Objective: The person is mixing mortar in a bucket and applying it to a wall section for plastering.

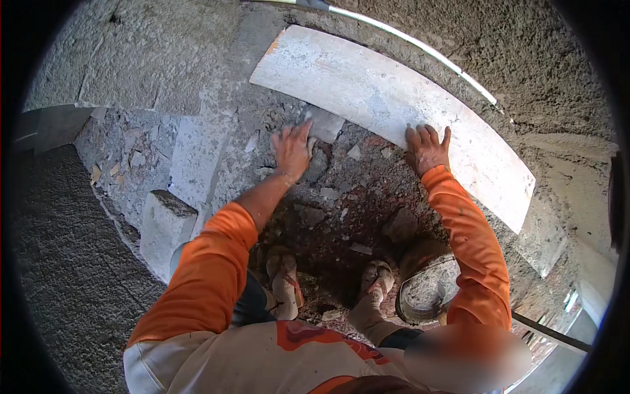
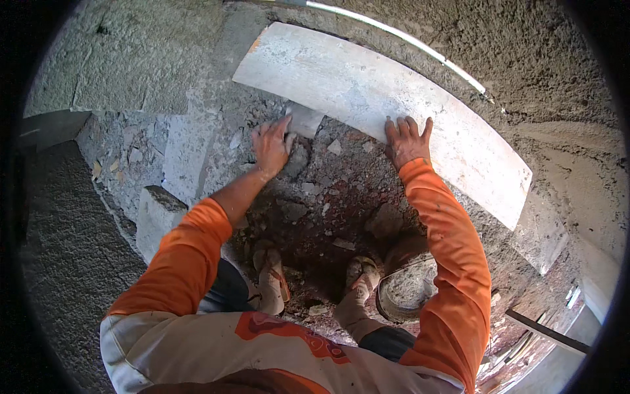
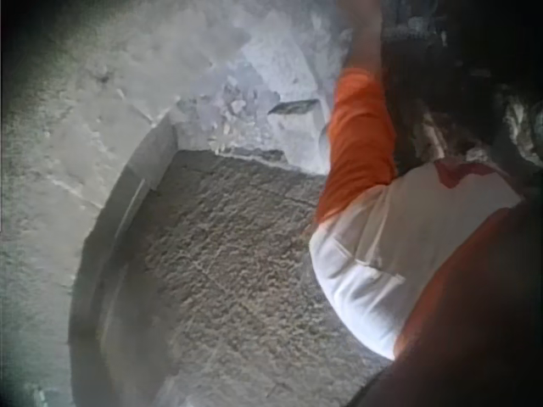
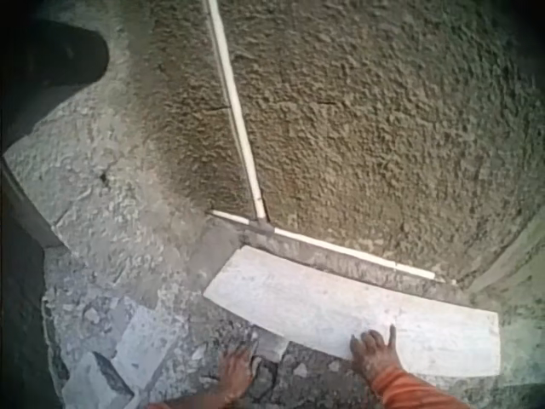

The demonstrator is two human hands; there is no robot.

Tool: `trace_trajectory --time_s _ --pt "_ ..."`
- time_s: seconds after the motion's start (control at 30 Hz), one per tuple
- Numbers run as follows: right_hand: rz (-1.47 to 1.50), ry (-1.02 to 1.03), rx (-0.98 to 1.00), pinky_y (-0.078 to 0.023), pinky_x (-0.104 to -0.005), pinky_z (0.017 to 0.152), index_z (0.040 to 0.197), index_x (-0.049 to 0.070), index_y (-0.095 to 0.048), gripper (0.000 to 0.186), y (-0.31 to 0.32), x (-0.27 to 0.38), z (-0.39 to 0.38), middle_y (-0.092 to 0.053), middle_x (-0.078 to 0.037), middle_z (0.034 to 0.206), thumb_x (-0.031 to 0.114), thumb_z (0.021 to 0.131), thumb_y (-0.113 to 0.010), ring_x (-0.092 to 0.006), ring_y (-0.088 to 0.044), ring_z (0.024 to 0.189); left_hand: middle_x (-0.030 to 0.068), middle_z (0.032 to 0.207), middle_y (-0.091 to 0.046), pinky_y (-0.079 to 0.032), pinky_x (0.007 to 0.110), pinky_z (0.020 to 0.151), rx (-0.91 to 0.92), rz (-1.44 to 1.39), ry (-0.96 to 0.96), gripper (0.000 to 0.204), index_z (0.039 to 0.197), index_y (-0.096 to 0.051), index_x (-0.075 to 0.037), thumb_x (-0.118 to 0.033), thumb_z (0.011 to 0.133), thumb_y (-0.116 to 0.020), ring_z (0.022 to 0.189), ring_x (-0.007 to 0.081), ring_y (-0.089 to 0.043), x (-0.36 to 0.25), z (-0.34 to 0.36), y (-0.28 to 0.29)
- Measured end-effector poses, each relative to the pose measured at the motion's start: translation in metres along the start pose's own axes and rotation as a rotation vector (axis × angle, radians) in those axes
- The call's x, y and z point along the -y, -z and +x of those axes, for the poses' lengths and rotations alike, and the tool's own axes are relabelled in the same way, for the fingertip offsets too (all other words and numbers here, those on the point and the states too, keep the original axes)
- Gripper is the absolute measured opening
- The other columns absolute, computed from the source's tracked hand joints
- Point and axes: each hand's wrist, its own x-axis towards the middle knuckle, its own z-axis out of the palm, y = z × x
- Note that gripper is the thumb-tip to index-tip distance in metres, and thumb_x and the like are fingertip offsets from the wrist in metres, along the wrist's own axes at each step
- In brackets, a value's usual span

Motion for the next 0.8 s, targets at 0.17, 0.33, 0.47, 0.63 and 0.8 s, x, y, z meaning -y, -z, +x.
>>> trace_trajectory --time_s 0.17,0.33,0.47,0.63,0.8 --pt "-0.055 0.02 -0.049 -0.013 -0.0622 0.096 0.113 0.015 -0.047 0.036 -0.011 0.003 0.001 -0.047 -0.008 0.117 0.018 0.077 -0.05 -0.0237 -0.038 0.116 0.0095 0.094 -0.06 -0.028 0.044 0.078 -0.012 -0.098 -0.021 0.04 0.113 -0.049 -0.012 -0.03 0.078 -0.059 0.096 0.029 -0.046 0.009 0.031 -0.017" --pt "-0.019 -0.071 -0.004 -0.013 -0.0615 0.097 0.117 0.016 -0.043 0.035 -0.022 0.014 0.0 -0.043 -0.008 0.122 0.02 0.082 -0.044 -0.0247 -0.036 0.118 0.0114 0.103 -0.057 -0.025 0.05 0.087 0.038 -0.136 0.135 0.041 0.116 -0.047 -0.011 -0.028 0.079 -0.058 0.106 0.0318 -0.041 0.002 0.035 -0.024" --pt "0.12 -0.157 0.11 -0.014 -0.058 0.099 0.122 0.017 -0.041 0.057 0.001 0.014 -0.011 -0.039 -0.009 0.125 0.034 0.071 -0.061 -0.0266 -0.031 0.12 0.0138 0.108 -0.053 -0.025 0.05 0.087 -0.104 -0.181 0.278 0.051 0.119 -0.043 -0.01 -0.03 0.076 -0.061 0.106 0.0313 -0.042 -0.015 0.018 -0.01" --pt "0.301 -0.246 -0.001 -0.026 -0.0477 0.097 0.119 0.013 -0.044 0.059 0.046 -0.023 -0.085 -0.045 -0.012 0.118 0.036 0.069 -0.066 -0.0297 -0.038 0.113 0.0131 0.086 -0.057 -0.039 0.04 0.077 -0.028 -0.601 0.17 0.044 0.107 -0.048 -0.003 -0.031 0.077 -0.063 0.086 0.0251 -0.054 -0.08 -0.046 0.011" --pt "0.293 -0.468 0.083 -0.037 -0.042 0.086 0.112 0.004 -0.049 0.052 0.095 -0.077 -0.245 -0.053 -0.02 0.103 0.035 0.072 -0.064 -0.0367 -0.048 0.097 0.0161 0.1 -0.056 -0.042 0.033 0.081 0.743 -1.318 0.381 0.054 0.107 -0.047 0.004 -0.043 0.081 -0.055 0.095 0.0227 -0.053 -0.182 -0.129 0.053"
